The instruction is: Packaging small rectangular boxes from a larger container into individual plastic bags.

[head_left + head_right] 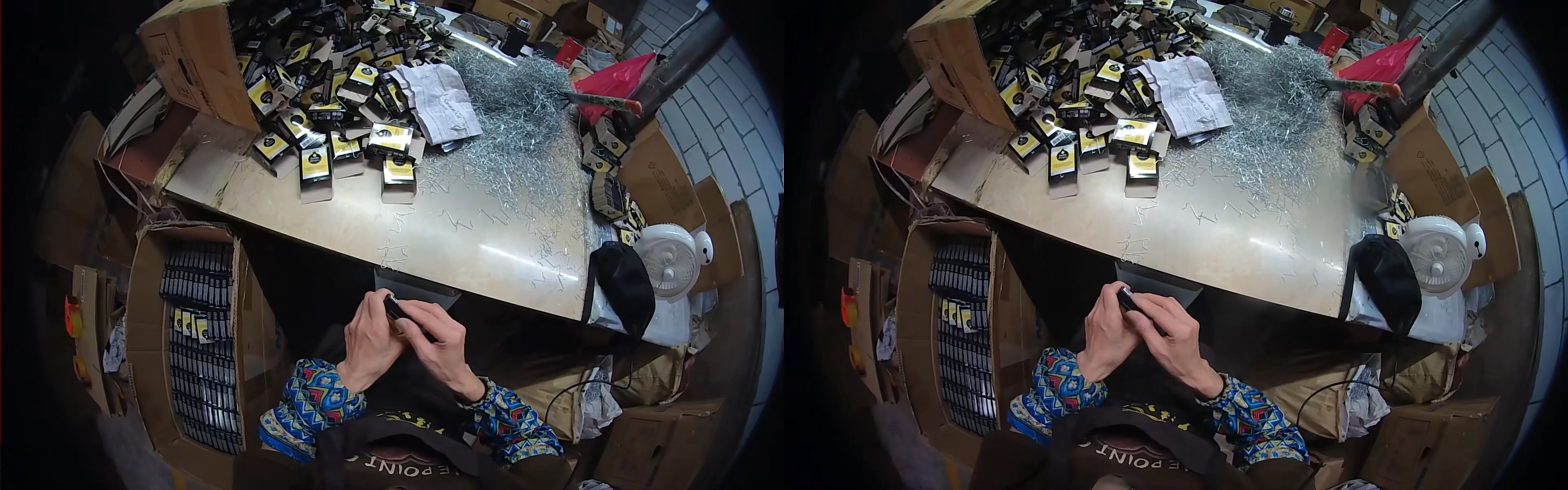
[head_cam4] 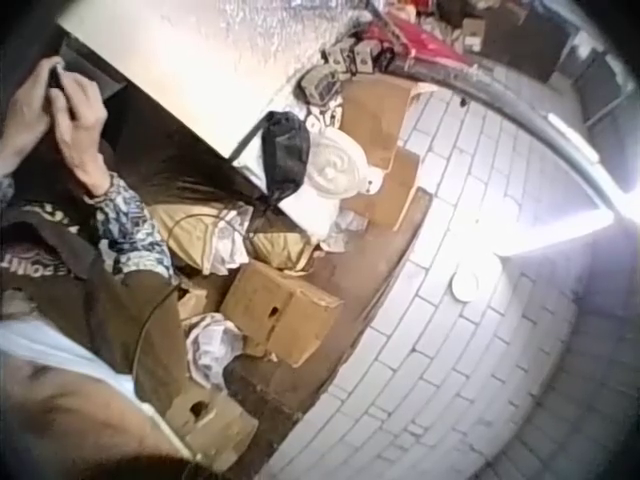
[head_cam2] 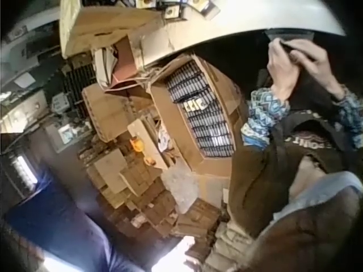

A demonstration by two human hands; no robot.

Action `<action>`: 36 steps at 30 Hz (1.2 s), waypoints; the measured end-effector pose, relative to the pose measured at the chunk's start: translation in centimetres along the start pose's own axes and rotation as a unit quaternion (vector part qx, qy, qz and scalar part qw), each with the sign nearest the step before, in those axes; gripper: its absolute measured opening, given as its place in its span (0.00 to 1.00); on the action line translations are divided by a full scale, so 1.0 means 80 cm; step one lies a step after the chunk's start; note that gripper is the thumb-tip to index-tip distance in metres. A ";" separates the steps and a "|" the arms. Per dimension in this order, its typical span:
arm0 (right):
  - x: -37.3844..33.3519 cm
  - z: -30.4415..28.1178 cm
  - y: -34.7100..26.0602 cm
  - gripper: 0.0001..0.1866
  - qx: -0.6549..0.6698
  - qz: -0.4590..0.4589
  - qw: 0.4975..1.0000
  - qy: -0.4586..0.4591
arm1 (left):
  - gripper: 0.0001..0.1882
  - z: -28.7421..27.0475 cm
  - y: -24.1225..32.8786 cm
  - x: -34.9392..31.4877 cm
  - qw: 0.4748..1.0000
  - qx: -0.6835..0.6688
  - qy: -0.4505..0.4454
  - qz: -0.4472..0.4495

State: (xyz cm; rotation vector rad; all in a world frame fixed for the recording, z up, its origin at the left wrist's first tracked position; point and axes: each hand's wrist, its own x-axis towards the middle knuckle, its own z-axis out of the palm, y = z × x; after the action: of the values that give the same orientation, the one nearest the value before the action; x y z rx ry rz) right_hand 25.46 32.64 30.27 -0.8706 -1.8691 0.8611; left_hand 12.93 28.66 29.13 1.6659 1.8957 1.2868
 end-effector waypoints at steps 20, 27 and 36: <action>0.041 -0.060 0.033 0.13 -0.205 -0.140 0.954 0.167 | 0.47 -0.005 0.009 0.013 0.998 0.011 -0.031 0.061; 0.079 -0.101 0.064 0.21 -0.253 -0.150 0.938 0.186 | 0.39 -0.001 -0.007 0.014 0.996 -0.058 -0.072 0.008; 0.077 -0.031 0.032 0.23 0.019 -0.028 0.999 -0.011 | 0.21 -0.006 -0.009 0.086 0.936 -0.336 -0.053 -0.087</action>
State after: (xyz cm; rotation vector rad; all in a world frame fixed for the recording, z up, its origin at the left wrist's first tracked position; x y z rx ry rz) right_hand 25.96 39.63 31.65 -0.7850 -1.8811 0.8706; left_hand 10.26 34.76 31.05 1.1534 1.2850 1.5031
